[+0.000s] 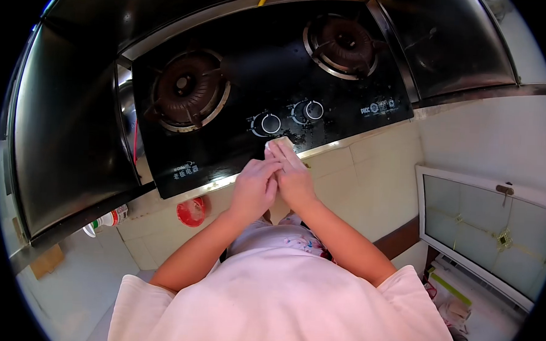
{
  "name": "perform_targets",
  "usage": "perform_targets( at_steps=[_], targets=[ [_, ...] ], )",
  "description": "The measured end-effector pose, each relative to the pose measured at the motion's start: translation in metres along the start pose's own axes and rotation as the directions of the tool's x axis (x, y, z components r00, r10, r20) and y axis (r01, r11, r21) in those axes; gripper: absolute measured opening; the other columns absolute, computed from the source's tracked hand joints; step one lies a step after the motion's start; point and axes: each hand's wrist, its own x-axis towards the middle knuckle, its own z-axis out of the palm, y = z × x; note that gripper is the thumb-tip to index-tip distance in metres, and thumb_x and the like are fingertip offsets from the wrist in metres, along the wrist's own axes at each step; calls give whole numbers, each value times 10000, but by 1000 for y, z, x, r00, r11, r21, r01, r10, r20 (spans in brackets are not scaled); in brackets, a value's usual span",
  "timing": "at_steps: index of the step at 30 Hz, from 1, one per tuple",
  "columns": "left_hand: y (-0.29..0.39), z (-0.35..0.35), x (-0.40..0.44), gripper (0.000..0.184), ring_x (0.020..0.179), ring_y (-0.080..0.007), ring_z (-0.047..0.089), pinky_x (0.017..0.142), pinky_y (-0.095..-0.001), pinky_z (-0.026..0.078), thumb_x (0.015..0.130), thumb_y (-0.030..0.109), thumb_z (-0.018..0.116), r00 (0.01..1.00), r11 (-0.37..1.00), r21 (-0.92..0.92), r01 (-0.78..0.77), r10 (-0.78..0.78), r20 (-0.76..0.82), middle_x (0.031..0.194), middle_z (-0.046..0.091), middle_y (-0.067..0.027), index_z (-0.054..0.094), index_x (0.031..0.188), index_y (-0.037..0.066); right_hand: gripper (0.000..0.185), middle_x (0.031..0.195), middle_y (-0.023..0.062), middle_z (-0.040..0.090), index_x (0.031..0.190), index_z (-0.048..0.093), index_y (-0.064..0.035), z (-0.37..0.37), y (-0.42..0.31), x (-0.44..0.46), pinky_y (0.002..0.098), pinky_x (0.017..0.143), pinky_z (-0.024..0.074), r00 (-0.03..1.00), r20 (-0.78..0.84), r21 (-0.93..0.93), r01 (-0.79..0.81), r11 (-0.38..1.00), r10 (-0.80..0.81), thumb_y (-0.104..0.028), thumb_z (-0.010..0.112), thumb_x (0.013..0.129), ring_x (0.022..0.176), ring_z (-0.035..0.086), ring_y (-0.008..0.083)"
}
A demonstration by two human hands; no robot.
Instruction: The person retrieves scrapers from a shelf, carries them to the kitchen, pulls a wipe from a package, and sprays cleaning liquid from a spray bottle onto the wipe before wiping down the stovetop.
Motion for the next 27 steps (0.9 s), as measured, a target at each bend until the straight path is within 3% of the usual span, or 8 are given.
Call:
perform_targets(
  at_steps=[3,8,12,18,22,25,27],
  targets=[
    [12,19,2,366,998,-325,581,879,-400,487,731,-21,586,997,999,29,-40,38,72,1151,640,-139,620,1095,-4,389,1306,75,581,1222,628,-40,-11,19,-9,355,967,495,1000,-11,-40,15,999,-16,-83,584,839,1234,535,269],
    [32,51,15,430,1044,-343,564,917,-406,473,723,-33,590,998,998,36,-50,49,42,1207,613,-154,604,1151,2,380,1291,80,591,1225,623,-34,-25,59,-11,347,969,495,996,-42,-109,76,991,-81,-93,576,853,1229,539,265],
    [44,69,29,491,1074,-353,555,925,-413,468,713,-45,597,999,996,86,-27,30,-28,1235,598,-162,590,1201,8,434,1325,110,562,1261,578,-3,-38,75,5,371,1016,456,999,-1,17,32,999,-32,-93,565,837,1245,517,304],
    [43,67,18,481,1066,-374,548,934,-427,465,710,-40,575,987,976,196,100,-72,-143,1215,601,-184,586,1191,-24,505,1379,166,501,1311,508,34,-27,76,14,438,1079,385,977,79,123,186,975,-196,-108,535,827,1315,443,334],
    [60,78,14,518,1099,-380,539,952,-428,456,726,-55,572,985,962,219,163,-145,-96,1269,571,-182,557,1242,-16,500,1384,153,498,1312,504,33,-37,92,8,423,1080,386,938,98,158,315,936,-332,-131,535,840,1313,447,316],
    [68,92,24,534,1146,-395,516,979,-430,440,745,-51,569,986,983,175,61,-33,-161,1320,525,-210,528,1276,-24,457,1365,140,519,1314,503,18,-41,98,7,419,1062,397,991,71,322,88,943,-116,-129,522,882,1272,485,323],
    [73,92,28,544,1164,-404,503,990,-433,431,747,-54,565,977,982,169,87,-50,-208,1338,504,-224,516,1288,-29,451,1367,145,516,1308,506,25,-42,98,14,415,1062,396,981,82,253,152,956,-177,-124,521,882,1273,484,323]
  ],
)
